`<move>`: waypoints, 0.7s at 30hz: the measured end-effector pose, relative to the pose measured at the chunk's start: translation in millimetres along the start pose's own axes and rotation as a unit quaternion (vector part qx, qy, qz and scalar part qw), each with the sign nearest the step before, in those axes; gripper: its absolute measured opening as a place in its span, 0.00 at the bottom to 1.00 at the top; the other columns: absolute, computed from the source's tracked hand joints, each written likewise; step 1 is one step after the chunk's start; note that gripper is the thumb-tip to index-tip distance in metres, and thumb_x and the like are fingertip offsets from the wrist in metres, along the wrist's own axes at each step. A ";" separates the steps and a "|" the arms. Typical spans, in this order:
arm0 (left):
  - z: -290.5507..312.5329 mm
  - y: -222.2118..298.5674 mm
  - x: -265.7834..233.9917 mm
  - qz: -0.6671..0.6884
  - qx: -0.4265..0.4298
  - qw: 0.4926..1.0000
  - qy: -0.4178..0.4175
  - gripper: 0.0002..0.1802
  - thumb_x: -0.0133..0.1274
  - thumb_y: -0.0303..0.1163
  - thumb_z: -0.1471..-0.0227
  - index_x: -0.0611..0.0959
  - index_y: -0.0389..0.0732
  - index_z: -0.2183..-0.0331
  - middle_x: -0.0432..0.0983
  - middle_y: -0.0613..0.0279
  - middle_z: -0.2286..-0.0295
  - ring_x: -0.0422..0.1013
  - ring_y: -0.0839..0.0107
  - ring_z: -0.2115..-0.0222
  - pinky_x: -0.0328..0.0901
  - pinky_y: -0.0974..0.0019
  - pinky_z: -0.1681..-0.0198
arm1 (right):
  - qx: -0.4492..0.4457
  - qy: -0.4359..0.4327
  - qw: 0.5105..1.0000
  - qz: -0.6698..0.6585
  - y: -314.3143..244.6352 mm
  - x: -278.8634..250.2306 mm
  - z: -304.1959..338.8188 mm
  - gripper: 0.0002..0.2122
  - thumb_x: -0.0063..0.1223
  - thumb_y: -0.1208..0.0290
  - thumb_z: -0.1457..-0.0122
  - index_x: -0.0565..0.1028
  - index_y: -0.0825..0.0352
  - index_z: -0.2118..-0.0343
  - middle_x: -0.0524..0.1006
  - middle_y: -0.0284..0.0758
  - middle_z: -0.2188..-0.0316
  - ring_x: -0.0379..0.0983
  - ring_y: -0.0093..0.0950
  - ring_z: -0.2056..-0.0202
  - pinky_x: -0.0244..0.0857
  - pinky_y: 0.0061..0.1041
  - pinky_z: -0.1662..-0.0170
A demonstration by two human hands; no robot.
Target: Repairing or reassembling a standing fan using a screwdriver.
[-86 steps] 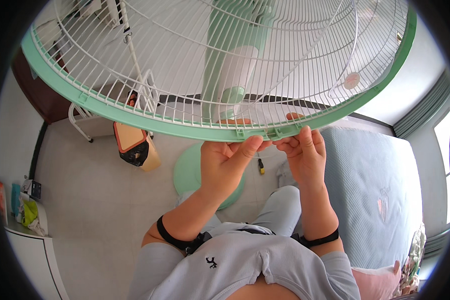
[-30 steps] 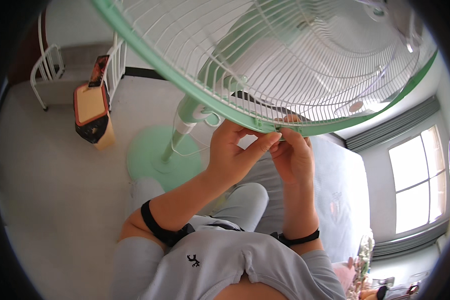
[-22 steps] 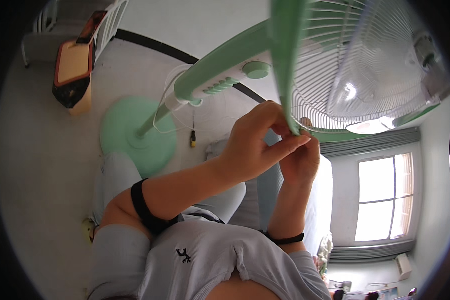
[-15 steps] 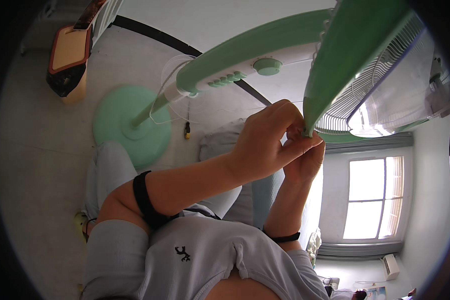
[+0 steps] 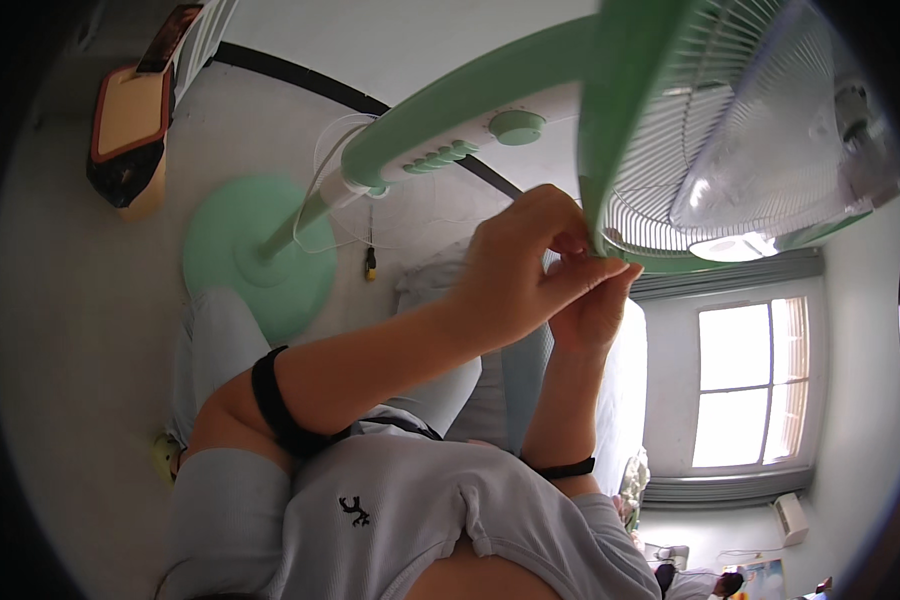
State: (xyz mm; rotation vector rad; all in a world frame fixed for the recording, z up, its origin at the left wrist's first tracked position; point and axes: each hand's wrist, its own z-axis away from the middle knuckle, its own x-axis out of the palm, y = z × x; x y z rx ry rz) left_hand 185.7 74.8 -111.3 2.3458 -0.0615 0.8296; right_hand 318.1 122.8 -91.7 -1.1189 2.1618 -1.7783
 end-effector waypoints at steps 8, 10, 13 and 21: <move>-3.7 8.7 -2.0 0.116 -0.208 0.967 -0.094 0.12 0.52 0.29 0.60 0.71 0.33 0.72 0.72 0.62 0.74 0.69 0.79 0.73 0.64 0.78 0.73 | -0.056 -0.037 0.997 0.041 7.5 13.2 -11.3 0.15 0.44 0.63 0.50 0.64 0.66 0.61 0.59 0.43 0.55 0.55 0.34 0.52 0.51 0.34 0.52; -2.0 12.0 -3.5 0.147 -0.235 0.959 -0.058 0.13 0.50 0.29 0.59 0.70 0.32 0.70 0.71 0.59 0.74 0.69 0.77 0.73 0.65 0.78 0.72 | -0.063 -0.057 0.996 -0.001 11.3 17.6 -12.2 0.14 0.44 0.66 0.50 0.64 0.68 0.62 0.59 0.45 0.55 0.54 0.35 0.51 0.50 0.33 0.50; 1.5 16.4 -4.7 0.157 -0.225 0.960 -0.052 0.14 0.46 0.32 0.55 0.69 0.33 0.66 0.69 0.58 0.70 0.69 0.73 0.71 0.67 0.71 0.69 | -0.079 -0.001 0.997 0.000 21.1 23.9 -14.6 0.13 0.44 0.72 0.50 0.62 0.70 0.62 0.61 0.44 0.57 0.56 0.34 0.52 0.51 0.31 0.51; 8.8 11.0 11.7 0.141 -0.165 0.976 0.015 0.14 0.45 0.32 0.54 0.66 0.33 0.67 0.69 0.56 0.71 0.69 0.71 0.70 0.67 0.72 0.68 | -0.058 -0.008 0.997 0.051 17.8 15.0 -16.0 0.15 0.34 0.66 0.45 0.61 0.72 0.60 0.63 0.43 0.58 0.61 0.30 0.58 0.56 0.28 0.55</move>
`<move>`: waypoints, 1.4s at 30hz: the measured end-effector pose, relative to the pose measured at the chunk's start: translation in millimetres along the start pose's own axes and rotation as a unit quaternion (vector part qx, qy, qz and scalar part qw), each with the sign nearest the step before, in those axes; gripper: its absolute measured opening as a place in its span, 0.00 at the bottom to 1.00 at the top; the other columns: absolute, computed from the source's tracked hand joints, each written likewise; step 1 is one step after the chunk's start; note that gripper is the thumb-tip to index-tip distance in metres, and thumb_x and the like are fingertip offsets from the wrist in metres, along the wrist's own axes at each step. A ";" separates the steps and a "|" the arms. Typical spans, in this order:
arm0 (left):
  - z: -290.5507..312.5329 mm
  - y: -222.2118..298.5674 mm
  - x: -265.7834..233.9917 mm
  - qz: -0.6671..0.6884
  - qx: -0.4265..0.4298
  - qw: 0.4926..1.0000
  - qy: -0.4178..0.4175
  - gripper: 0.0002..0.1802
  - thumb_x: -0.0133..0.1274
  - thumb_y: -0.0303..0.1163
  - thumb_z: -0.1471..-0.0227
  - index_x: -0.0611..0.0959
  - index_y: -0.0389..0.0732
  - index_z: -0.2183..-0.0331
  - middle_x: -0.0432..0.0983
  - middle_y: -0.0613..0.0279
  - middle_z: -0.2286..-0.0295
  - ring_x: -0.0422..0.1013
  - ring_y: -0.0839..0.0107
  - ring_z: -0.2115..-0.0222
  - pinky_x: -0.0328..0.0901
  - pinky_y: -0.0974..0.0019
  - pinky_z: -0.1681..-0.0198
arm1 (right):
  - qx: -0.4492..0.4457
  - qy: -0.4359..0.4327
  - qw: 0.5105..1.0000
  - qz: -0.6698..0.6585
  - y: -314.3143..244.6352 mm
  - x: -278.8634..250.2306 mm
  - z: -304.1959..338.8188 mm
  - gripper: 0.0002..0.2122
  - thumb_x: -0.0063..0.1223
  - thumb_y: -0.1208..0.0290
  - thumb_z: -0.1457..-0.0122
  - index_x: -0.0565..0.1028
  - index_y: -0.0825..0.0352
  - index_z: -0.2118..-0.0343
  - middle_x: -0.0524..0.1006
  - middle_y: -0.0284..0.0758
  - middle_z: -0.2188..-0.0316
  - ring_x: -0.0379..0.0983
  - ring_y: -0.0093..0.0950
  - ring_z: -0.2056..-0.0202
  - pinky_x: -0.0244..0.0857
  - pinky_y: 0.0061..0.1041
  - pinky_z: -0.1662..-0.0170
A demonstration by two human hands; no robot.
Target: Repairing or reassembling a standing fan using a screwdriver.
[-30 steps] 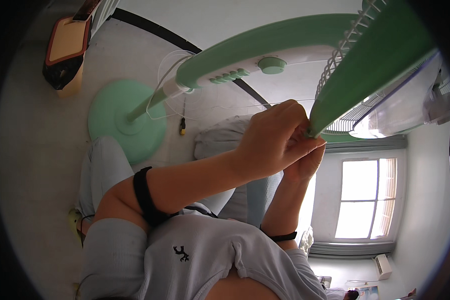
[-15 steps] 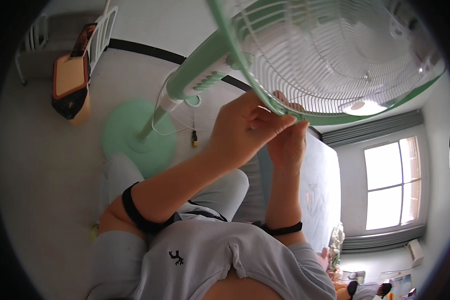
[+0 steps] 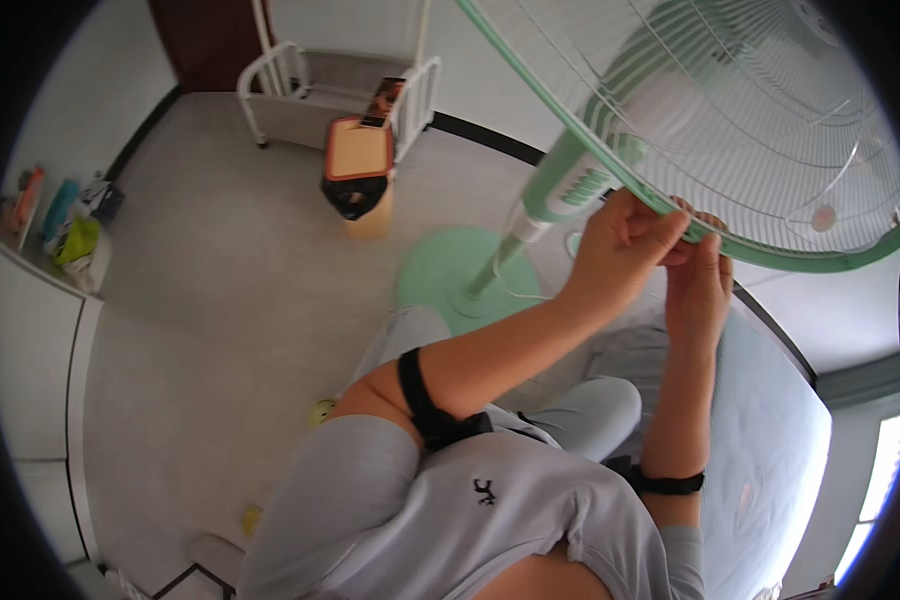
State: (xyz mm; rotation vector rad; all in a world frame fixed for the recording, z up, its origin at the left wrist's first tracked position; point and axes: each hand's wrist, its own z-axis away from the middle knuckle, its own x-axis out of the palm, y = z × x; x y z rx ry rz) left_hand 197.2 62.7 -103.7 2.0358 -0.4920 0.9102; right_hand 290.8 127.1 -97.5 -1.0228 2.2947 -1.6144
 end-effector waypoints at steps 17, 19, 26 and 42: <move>-8.3 -0.5 -14.8 0.017 -0.070 0.991 -0.115 0.19 0.43 0.41 0.53 0.67 0.37 0.64 0.68 0.62 0.69 0.67 0.75 0.67 0.64 0.76 0.67 | 0.063 0.027 0.998 0.002 -9.3 11.9 3.9 0.21 0.39 0.63 0.47 0.57 0.71 0.54 0.65 0.38 0.59 0.62 0.25 0.58 0.55 0.22 0.56; -8.3 -1.6 -14.2 0.023 -0.069 0.991 -0.115 0.18 0.43 0.40 0.54 0.67 0.37 0.65 0.68 0.62 0.69 0.66 0.75 0.67 0.64 0.75 0.65 | 0.069 0.016 0.997 0.010 -10.6 9.5 3.6 0.21 0.40 0.64 0.47 0.57 0.72 0.54 0.65 0.38 0.58 0.62 0.25 0.58 0.55 0.22 0.57; -2.6 2.4 -5.0 0.045 -0.073 0.994 -0.068 0.12 0.46 0.35 0.55 0.70 0.36 0.69 0.68 0.61 0.70 0.66 0.74 0.67 0.64 0.74 0.63 | 0.086 0.007 0.996 0.002 -18.0 15.0 5.7 0.20 0.41 0.64 0.48 0.59 0.72 0.56 0.66 0.36 0.60 0.63 0.24 0.61 0.58 0.22 0.59; -6.8 10.8 3.7 -0.114 -0.039 0.992 -0.048 0.07 0.49 0.26 0.60 0.71 0.35 0.75 0.69 0.61 0.76 0.68 0.75 0.73 0.66 0.74 0.67 | 0.103 -0.030 0.994 -0.019 -15.1 9.2 2.0 0.21 0.43 0.61 0.49 0.61 0.71 0.57 0.69 0.34 0.65 0.66 0.22 0.65 0.60 0.20 0.62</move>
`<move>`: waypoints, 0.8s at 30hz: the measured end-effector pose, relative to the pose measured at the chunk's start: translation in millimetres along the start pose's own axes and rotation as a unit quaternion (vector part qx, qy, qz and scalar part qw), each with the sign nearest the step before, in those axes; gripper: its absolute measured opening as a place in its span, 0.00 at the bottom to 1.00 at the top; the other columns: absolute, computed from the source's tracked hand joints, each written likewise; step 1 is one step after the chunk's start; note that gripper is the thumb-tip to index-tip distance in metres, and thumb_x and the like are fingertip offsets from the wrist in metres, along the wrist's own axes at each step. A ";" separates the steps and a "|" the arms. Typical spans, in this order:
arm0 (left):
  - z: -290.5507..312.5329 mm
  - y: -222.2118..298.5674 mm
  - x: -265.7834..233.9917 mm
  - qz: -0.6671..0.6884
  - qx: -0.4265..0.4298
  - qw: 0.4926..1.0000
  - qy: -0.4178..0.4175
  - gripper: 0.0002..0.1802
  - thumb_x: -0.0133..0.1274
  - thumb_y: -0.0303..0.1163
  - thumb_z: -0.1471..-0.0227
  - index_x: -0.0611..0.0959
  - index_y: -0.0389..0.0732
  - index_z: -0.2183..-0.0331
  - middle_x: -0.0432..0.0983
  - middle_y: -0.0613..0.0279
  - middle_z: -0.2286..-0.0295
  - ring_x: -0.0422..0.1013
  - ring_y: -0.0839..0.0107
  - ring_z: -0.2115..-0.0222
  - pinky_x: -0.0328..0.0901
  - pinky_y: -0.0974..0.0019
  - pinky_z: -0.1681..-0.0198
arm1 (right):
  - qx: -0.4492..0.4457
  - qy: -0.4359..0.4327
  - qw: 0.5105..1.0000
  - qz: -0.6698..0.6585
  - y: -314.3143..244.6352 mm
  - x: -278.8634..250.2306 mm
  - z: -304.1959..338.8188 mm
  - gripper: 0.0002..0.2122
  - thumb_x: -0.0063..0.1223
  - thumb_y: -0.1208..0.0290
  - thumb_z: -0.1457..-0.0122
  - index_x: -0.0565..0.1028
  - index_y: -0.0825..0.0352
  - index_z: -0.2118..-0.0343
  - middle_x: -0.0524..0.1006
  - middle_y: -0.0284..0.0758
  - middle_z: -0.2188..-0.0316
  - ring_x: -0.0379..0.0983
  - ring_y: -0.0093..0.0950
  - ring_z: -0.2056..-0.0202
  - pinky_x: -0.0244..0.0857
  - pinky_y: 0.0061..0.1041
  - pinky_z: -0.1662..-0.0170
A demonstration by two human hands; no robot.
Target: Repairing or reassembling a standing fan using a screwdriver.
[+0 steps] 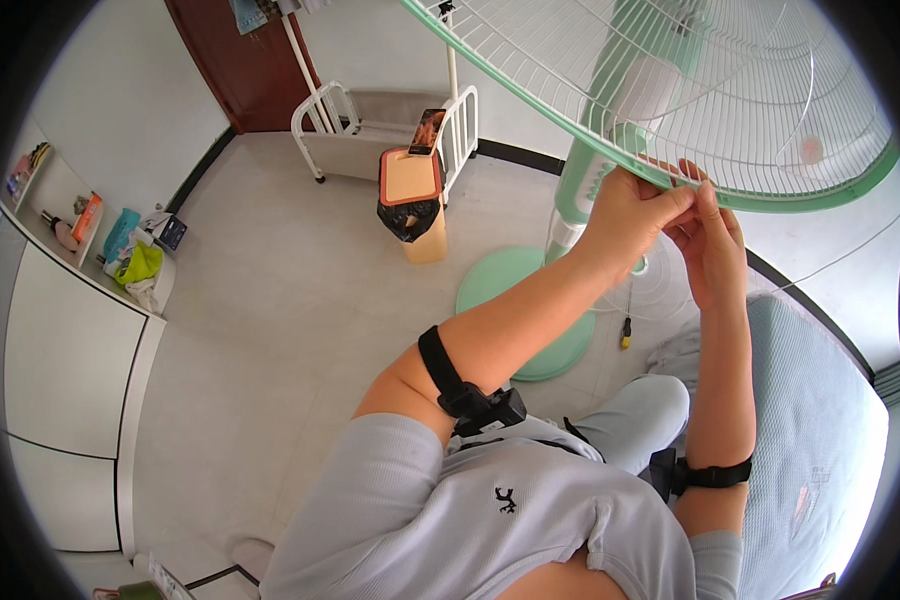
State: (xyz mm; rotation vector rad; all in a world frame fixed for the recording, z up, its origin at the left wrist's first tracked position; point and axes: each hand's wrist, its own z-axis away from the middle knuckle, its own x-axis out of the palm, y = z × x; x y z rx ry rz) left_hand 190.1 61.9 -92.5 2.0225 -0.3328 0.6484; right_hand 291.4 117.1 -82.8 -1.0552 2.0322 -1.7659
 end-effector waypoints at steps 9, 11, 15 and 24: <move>8.2 -0.1 -5.9 -0.051 -0.003 0.998 0.041 0.09 0.50 0.28 0.59 0.71 0.34 0.73 0.68 0.62 0.76 0.69 0.72 0.74 0.64 0.73 0.67 | 0.010 -0.037 0.999 0.036 23.5 -73.7 22.1 0.19 0.40 0.60 0.48 0.61 0.67 0.56 0.69 0.36 0.65 0.66 0.23 0.66 0.59 0.21 0.62; 5.4 -8.0 -3.4 -0.034 0.013 0.999 0.037 0.08 0.48 0.24 0.58 0.71 0.33 0.71 0.68 0.60 0.74 0.68 0.70 0.72 0.65 0.72 0.66 | 0.041 0.040 0.994 0.091 48.7 -136.3 25.6 0.19 0.41 0.61 0.48 0.62 0.68 0.57 0.70 0.35 0.67 0.66 0.23 0.67 0.59 0.20 0.63; 3.0 -12.0 -21.7 -0.053 -0.006 0.999 -0.013 0.10 0.42 0.27 0.54 0.71 0.34 0.67 0.68 0.56 0.68 0.65 0.70 0.67 0.59 0.68 0.59 | 0.138 0.266 0.946 0.121 143.1 -274.6 45.0 0.14 0.41 0.64 0.49 0.66 0.68 0.63 0.70 0.33 0.71 0.66 0.21 0.71 0.60 0.18 0.68; 23.9 18.5 -24.7 -0.002 0.007 0.998 0.058 0.21 0.46 0.20 0.59 0.59 0.31 0.60 0.60 0.54 0.65 0.63 0.75 0.72 0.64 0.78 0.70 | 0.430 0.179 0.780 0.418 383.7 -364.9 88.3 0.19 0.43 0.66 0.54 0.62 0.62 0.56 0.64 0.37 0.60 0.64 0.30 0.63 0.60 0.27 0.62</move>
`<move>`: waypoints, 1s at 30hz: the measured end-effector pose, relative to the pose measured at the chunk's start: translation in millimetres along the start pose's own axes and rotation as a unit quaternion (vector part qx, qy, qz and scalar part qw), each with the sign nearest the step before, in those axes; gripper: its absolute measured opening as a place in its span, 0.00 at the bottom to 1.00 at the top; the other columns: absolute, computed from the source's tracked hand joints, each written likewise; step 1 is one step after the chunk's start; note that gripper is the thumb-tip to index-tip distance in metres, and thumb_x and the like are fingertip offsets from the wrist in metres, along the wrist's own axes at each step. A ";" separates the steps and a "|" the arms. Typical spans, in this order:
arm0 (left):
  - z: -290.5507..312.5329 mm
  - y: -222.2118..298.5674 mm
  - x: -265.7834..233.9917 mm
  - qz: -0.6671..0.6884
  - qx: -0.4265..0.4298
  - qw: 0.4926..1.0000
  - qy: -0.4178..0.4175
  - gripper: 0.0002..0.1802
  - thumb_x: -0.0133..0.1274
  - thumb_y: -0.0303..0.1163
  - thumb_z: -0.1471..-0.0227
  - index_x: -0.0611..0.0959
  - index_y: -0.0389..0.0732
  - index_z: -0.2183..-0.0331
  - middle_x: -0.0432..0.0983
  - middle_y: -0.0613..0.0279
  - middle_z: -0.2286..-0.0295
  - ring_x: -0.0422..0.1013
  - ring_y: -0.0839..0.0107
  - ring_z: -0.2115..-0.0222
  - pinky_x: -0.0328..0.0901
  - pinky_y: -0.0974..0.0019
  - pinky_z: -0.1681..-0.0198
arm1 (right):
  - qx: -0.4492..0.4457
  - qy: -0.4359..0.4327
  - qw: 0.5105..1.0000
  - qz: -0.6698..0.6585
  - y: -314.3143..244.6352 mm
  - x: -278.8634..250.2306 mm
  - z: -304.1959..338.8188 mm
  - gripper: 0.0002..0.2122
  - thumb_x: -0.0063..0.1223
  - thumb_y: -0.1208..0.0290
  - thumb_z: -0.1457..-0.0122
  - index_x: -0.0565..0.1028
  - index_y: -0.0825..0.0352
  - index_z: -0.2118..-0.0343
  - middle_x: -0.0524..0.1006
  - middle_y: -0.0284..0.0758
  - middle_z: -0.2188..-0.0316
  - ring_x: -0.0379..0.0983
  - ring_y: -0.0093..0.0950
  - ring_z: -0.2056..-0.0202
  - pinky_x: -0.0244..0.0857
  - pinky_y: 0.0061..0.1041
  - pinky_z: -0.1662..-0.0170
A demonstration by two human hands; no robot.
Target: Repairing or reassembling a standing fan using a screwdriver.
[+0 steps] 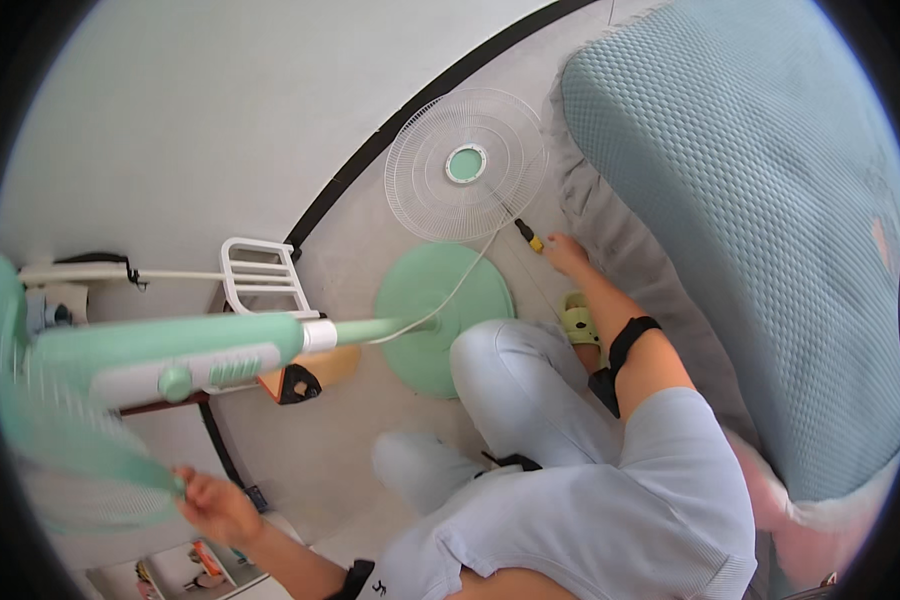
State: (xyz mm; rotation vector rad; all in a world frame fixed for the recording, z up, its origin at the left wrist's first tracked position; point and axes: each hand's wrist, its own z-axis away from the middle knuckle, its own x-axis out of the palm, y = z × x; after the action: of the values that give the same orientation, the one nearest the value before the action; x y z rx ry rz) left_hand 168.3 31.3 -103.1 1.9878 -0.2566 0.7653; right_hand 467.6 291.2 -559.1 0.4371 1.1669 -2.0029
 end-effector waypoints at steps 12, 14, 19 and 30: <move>-5.0 -15.4 35.9 -0.033 0.039 0.998 0.025 0.20 0.46 0.18 0.61 0.59 0.33 0.63 0.62 0.56 0.72 0.65 0.73 0.76 0.66 0.77 0.74 | 0.047 0.012 0.996 -0.076 -20.9 68.7 -87.2 0.19 0.40 0.64 0.51 0.60 0.67 0.58 0.65 0.44 0.62 0.61 0.41 0.61 0.55 0.34 0.58; -4.9 -13.2 33.3 -0.019 0.036 0.999 0.027 0.16 0.43 0.18 0.59 0.60 0.33 0.65 0.62 0.55 0.74 0.66 0.71 0.77 0.67 0.76 0.77 | 0.078 0.038 0.982 -0.167 -1.5 87.6 -108.4 0.18 0.39 0.63 0.51 0.62 0.70 0.60 0.67 0.47 0.66 0.63 0.42 0.63 0.56 0.35 0.61; -10.1 -27.5 35.4 -0.013 0.049 0.998 0.028 0.11 0.42 0.20 0.57 0.60 0.34 0.69 0.63 0.57 0.76 0.67 0.71 0.78 0.67 0.77 0.79 | 0.120 -0.060 0.983 -0.124 -4.8 56.1 -85.4 0.14 0.39 0.64 0.51 0.66 0.71 0.66 0.68 0.45 0.69 0.64 0.40 0.67 0.58 0.33 0.66; -0.8 -15.7 29.0 -0.031 0.062 0.997 0.032 0.16 0.46 0.18 0.60 0.61 0.34 0.66 0.64 0.54 0.73 0.66 0.75 0.77 0.66 0.80 0.77 | 0.006 -0.164 0.984 0.066 41.5 87.5 -21.2 0.11 0.37 0.73 0.51 0.65 0.63 0.63 0.65 0.44 0.67 0.62 0.36 0.64 0.57 0.29 0.62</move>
State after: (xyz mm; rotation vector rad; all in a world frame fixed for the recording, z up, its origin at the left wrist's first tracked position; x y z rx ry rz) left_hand 198.0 44.0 -96.3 2.0736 -0.1122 0.8201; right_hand 440.3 258.4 -648.6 0.1733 0.8983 -1.8812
